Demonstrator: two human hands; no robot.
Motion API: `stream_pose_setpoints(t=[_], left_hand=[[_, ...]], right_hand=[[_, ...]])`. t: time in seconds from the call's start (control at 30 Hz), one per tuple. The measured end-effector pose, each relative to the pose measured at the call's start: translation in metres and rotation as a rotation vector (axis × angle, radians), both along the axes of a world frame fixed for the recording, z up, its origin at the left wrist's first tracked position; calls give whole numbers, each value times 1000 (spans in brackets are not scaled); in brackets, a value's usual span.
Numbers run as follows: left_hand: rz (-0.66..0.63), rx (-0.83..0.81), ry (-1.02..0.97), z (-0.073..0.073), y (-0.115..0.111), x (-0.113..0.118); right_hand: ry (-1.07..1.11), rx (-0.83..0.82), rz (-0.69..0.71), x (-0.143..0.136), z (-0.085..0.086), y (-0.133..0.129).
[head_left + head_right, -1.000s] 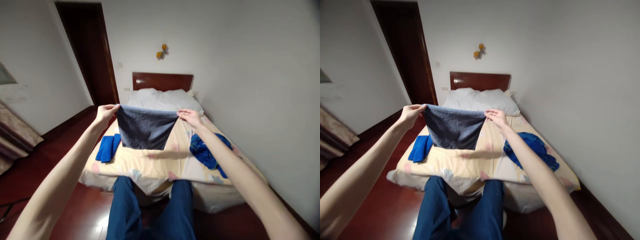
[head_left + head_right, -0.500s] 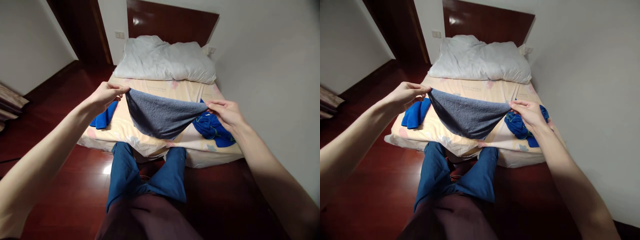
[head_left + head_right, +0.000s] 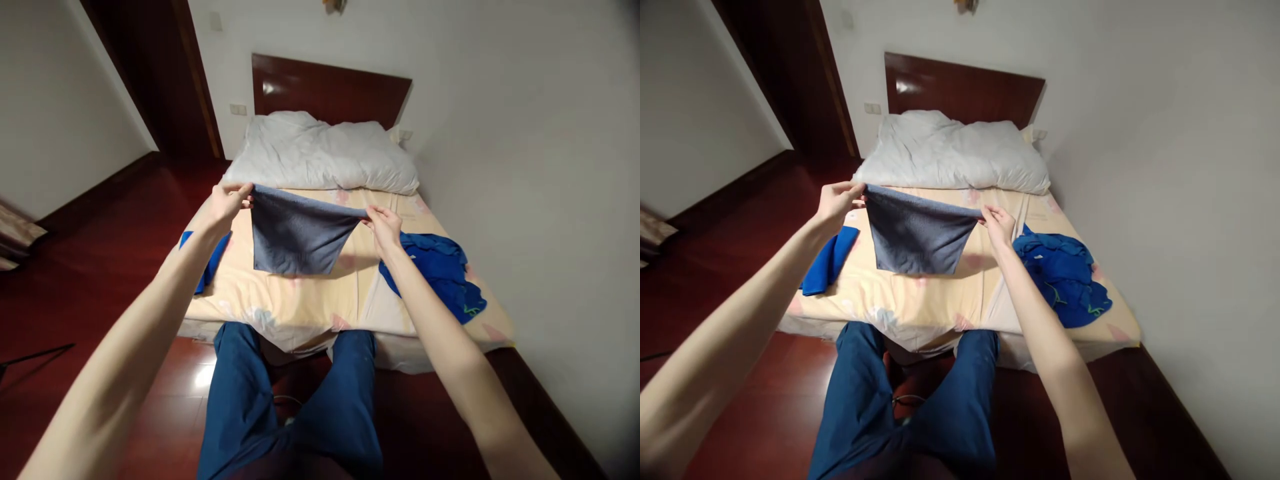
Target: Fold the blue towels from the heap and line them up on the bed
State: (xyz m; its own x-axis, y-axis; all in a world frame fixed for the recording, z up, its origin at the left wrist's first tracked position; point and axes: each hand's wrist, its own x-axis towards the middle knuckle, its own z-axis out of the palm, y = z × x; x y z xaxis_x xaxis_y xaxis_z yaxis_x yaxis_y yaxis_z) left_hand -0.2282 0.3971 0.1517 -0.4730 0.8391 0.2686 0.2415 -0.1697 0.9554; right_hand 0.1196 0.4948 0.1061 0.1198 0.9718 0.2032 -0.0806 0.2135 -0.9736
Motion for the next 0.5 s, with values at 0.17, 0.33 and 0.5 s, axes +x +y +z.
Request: stream_pose_setpoints(t=[0.17,0.33,0.5], left_hand=[[-45,113,162,-42,-57,-4],[-71,-260,167,-175,-122,5],[-106,-620,186,-282,-158,29]], right_hand=[[-53,212,-67,16,-45,-34],[-177,-64,-11,33,-164,-103],[-208,-381,-2,42,-269,-152]])
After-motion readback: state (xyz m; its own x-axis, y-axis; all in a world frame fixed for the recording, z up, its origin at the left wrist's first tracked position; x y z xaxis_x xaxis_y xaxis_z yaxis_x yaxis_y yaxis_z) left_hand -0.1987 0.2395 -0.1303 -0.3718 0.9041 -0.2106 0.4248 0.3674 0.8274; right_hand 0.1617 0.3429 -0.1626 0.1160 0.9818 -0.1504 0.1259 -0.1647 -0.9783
